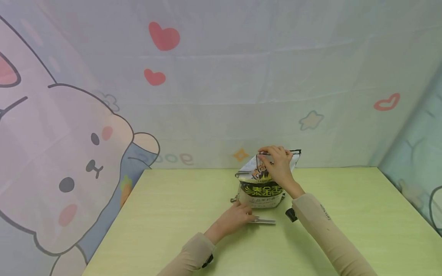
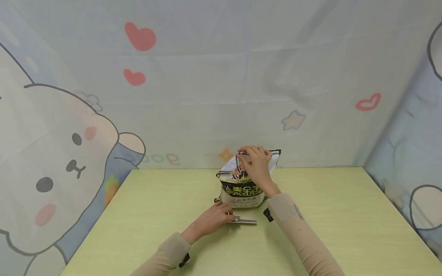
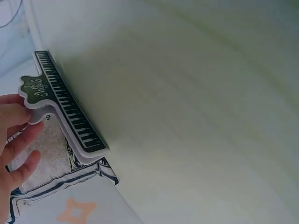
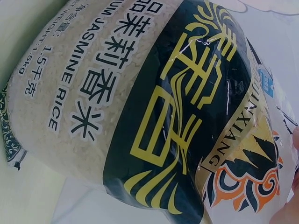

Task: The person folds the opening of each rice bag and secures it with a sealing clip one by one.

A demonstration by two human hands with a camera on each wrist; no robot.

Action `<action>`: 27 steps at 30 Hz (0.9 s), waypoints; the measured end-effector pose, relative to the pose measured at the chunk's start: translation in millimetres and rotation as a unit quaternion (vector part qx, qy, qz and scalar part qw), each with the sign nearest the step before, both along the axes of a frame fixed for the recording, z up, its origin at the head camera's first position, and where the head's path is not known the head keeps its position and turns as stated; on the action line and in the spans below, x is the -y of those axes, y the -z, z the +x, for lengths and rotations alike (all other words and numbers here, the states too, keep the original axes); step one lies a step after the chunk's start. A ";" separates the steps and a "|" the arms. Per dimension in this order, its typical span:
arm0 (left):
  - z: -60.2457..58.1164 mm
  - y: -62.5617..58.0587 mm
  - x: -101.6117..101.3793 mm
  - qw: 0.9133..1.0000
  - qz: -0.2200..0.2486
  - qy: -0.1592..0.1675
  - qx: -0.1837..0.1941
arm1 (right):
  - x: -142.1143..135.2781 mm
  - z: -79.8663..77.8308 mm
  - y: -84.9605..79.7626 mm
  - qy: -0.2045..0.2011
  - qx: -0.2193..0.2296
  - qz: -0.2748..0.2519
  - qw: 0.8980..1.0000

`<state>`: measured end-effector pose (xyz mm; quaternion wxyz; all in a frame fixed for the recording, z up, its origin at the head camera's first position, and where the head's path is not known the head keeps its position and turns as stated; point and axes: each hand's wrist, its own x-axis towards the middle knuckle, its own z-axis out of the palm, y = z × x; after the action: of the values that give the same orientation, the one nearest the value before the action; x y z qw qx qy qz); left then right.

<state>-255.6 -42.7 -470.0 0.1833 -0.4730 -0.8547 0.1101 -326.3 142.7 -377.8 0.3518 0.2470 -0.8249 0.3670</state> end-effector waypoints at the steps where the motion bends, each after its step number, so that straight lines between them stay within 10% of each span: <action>1: -0.1 0.2 -0.2 1.000 -0.001 -0.001 0.005 | 0.0 0.0 0.1 0.001 -0.001 0.001 1.000; 11: 1.8 -2.2 -2.9 0.997 0.027 0.011 0.074 | 0.8 -1.3 1.3 0.004 -0.004 -0.001 1.000; 27: 1.3 -0.4 -3.5 0.999 0.007 0.018 0.025 | 0.7 -3.5 3.5 0.005 -0.004 -0.004 1.000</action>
<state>-254.3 -39.2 -469.7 0.1666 -0.4901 -0.8509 0.0890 -329.8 141.9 -381.2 0.3580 0.2432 -0.8230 0.3680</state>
